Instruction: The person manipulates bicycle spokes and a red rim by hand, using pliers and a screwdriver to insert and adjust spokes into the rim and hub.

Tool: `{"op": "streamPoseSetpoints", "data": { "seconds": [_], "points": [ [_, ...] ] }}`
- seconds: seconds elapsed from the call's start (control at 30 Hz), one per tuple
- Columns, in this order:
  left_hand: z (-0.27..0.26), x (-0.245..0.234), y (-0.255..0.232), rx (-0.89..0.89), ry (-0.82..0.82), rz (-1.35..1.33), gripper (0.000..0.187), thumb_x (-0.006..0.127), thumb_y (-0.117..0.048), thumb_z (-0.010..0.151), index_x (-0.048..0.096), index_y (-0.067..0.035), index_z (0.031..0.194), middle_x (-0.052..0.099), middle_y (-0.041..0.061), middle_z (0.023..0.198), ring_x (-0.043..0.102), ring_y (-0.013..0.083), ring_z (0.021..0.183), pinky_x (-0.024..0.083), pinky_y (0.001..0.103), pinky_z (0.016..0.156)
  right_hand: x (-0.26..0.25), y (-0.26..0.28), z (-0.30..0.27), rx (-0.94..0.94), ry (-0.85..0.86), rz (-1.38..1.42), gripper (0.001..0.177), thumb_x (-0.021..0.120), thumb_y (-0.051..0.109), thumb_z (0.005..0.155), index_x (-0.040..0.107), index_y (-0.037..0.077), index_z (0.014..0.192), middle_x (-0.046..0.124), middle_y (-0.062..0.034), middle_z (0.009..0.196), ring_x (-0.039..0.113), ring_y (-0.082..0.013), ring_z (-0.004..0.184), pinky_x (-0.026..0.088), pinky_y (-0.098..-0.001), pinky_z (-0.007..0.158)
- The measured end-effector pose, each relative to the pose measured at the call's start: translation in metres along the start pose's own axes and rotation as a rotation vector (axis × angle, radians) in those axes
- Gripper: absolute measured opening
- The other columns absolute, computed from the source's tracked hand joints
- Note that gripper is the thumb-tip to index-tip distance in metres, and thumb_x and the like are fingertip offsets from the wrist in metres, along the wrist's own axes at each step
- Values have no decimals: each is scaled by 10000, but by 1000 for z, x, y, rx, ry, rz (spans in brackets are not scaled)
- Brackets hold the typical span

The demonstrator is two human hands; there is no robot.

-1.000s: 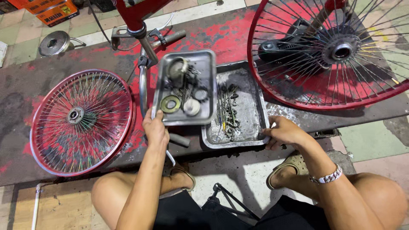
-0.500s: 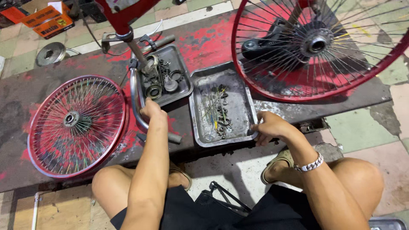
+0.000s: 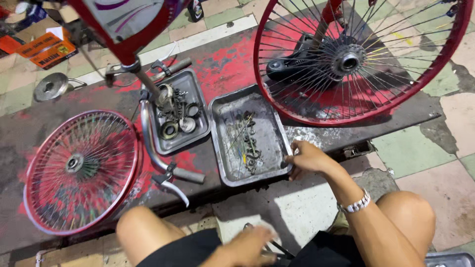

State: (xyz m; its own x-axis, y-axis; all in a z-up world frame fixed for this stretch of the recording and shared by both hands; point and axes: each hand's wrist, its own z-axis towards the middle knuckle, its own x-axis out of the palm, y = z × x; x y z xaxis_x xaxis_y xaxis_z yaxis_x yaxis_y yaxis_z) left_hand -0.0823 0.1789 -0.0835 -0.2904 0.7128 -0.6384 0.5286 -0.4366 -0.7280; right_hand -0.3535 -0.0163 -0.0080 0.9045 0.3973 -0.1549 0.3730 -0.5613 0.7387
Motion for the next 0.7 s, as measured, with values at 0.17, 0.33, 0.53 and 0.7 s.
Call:
{"op": "streamPoseSetpoints", "data": {
  "seconds": [0.17, 0.33, 0.53, 0.7],
  "points": [
    [-3, 65, 47, -241, 560, 226, 547, 563, -552, 1019, 774, -48, 1026, 745, 237, 1072, 707, 398, 1003, 544, 511, 877, 0, -5, 7, 42, 30, 35, 352, 638, 92, 942, 499, -90, 1209, 718, -291, 759, 754, -350, 598, 625, -430, 504],
    [-38, 88, 53, -298, 543, 81, 488, 625, -530, 959, 740, -79, 1105, 735, 223, 1101, 694, 394, 1033, 534, 507, 898, 1, -5, -21, -46, -60, 96, 261, 659, 161, 940, 556, -30, 1084, 734, -186, 765, 750, -271, 601, 611, -378, 512],
    [3, 97, 45, -190, 485, 146, 498, 700, -504, 887, 698, -115, 1199, 723, 206, 1135, 679, 388, 1070, 522, 504, 924, -15, -44, -122, -140, -380, -281, 378, 693, 308, 921, 620, 58, 1194, 777, -78, 819, 760, -197, 703, 590, -340, 616],
    [-45, 101, -37, -97, 566, 10, 570, 762, -481, 827, 664, -145, 1277, 713, 192, 1164, 667, 384, 1100, 511, 500, 945, -31, -66, -197, -289, -482, 129, 342, 620, 190, 982, 594, -3, 1262, 739, -148, 1035, 739, -212, 893, 599, -351, 717]
  ]
}}
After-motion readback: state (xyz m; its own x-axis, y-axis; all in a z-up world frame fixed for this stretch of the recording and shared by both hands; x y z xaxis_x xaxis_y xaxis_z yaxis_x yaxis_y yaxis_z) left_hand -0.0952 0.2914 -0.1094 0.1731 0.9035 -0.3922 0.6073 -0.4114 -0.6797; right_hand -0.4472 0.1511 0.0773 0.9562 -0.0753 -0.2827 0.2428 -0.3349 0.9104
